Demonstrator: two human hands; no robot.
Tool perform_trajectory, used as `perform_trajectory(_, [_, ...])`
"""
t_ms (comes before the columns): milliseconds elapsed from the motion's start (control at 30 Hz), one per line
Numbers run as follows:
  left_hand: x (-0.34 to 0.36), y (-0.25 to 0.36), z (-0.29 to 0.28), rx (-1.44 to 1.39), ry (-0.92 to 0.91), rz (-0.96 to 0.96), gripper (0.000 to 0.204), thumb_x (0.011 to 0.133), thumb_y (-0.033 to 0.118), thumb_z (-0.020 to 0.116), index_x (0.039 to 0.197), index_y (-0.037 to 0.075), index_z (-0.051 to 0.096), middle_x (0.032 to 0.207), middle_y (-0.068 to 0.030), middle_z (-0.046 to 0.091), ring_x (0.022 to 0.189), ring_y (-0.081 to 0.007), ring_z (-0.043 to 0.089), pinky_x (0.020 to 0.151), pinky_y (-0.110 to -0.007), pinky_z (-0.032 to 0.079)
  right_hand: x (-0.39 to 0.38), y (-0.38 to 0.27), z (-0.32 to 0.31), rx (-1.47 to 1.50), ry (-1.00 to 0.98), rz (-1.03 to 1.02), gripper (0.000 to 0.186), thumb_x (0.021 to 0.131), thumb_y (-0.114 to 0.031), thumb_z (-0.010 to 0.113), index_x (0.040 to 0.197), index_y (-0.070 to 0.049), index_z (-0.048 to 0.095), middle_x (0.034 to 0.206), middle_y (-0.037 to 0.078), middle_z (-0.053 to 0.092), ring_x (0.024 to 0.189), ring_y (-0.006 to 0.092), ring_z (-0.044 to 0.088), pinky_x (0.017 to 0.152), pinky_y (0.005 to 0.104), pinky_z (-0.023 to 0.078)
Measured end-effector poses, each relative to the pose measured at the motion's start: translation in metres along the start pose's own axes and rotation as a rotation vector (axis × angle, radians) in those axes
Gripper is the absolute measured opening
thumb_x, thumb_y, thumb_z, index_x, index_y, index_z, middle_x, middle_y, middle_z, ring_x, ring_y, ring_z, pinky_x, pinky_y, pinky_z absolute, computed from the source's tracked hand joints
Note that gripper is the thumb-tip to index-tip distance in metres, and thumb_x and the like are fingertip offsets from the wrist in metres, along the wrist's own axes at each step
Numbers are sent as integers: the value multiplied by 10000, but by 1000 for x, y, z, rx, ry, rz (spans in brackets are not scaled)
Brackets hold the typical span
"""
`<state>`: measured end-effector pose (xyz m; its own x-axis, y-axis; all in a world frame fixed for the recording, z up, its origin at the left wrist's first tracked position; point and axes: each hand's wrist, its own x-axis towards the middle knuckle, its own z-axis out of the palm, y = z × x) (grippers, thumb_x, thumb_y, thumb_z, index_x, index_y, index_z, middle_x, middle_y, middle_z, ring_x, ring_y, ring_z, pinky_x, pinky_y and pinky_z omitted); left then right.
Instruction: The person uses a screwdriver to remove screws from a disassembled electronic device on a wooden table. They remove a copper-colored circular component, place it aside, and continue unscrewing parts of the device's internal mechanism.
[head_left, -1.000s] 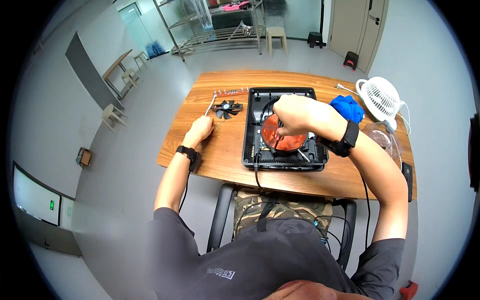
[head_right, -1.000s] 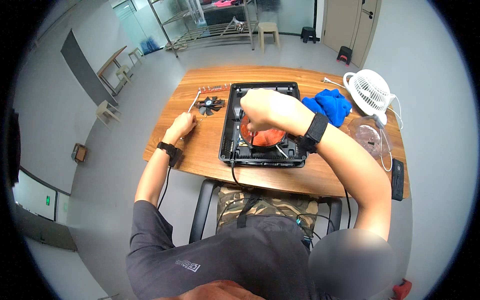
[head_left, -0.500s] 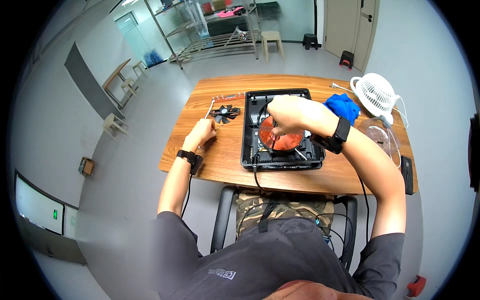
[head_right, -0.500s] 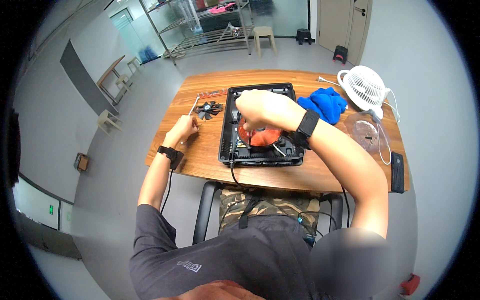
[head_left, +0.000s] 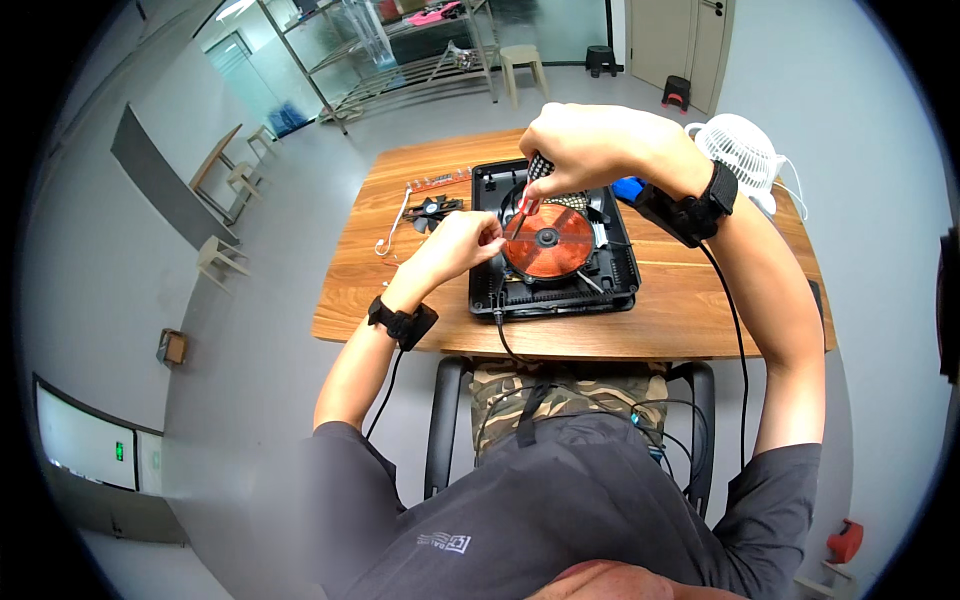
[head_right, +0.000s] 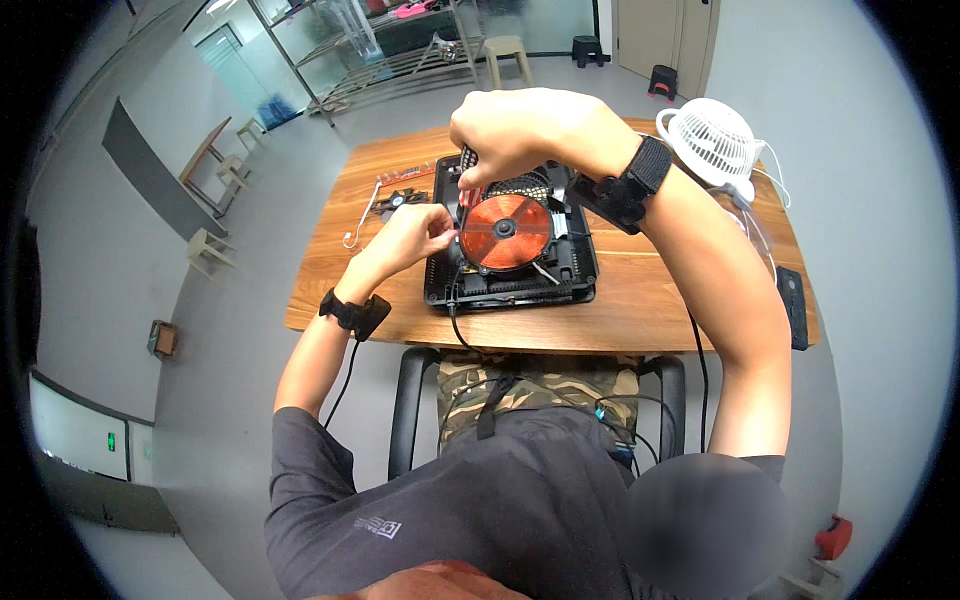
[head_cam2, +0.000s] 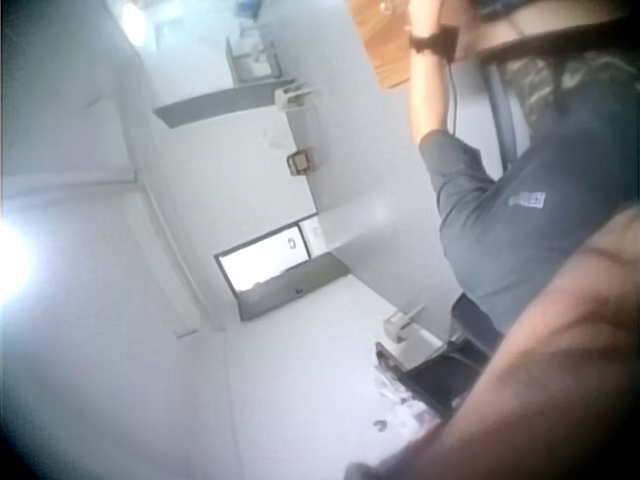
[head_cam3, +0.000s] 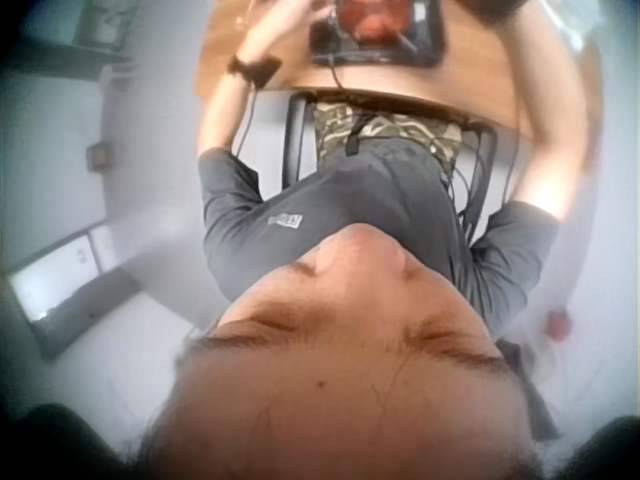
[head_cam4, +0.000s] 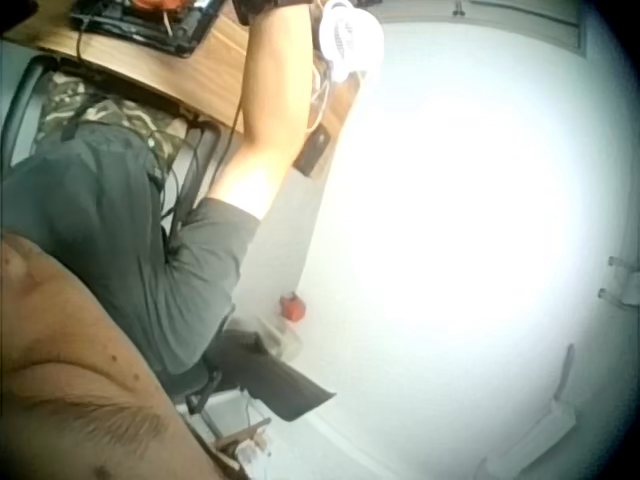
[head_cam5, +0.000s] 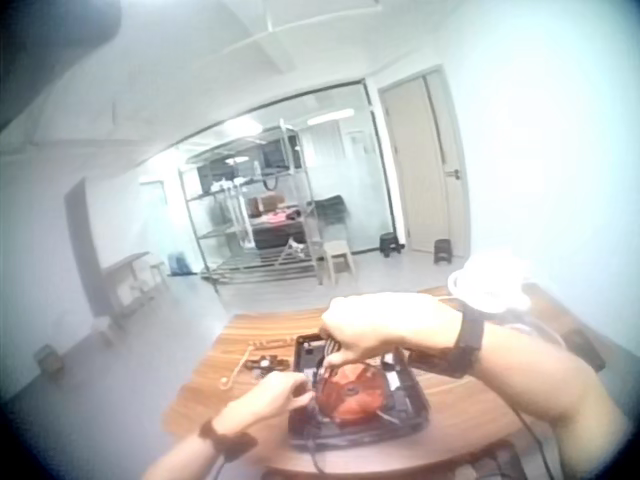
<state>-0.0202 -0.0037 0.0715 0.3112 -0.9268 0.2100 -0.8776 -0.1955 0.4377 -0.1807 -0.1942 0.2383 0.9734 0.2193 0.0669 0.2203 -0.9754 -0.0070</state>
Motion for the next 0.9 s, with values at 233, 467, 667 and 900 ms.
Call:
perform_trajectory(233, [11, 12, 13, 7, -9, 116, 164, 853, 92, 757, 871, -21, 639, 750, -153, 679, 688, -278, 679, 661, -374, 542, -15, 8, 10, 47, 12, 19, 452, 850, -380, 772, 1021, 36, 726, 818, 241, 703, 813, 390, 700, 730, 447, 564])
perform_trajectory(467, [20, 18, 25, 41, -26, 179, 194, 846, 113, 775, 851, -20, 633, 749, -162, 671, 688, -304, 667, 662, -392, 527, -20, 13, 15, 41, 27, 21, 480, 860, -394, 767, 1059, 40, 714, 822, 239, 706, 812, 385, 708, 725, 445, 568])
perform_trajectory(667, [25, 28, 24, 50, -46, 193, 192, 843, 120, 767, 855, -16, 632, 780, -180, 681, 742, -357, 669, 694, -425, 531, -25, 14, 16, 42, -4, 51, 491, 859, -397, 771, 1076, 40, 711, 817, 231, 711, 807, 377, 716, 715, 442, 572])
perform_trajectory(900, [24, 30, 24, 66, -34, 219, 160, 837, 96, 749, 884, -13, 642, 800, -193, 687, 770, -373, 676, 706, -434, 532, -23, 17, 19, 40, -23, 51, 486, 862, -393, 772, 1086, 35, 713, 820, 231, 715, 800, 372, 719, 717, 439, 575])
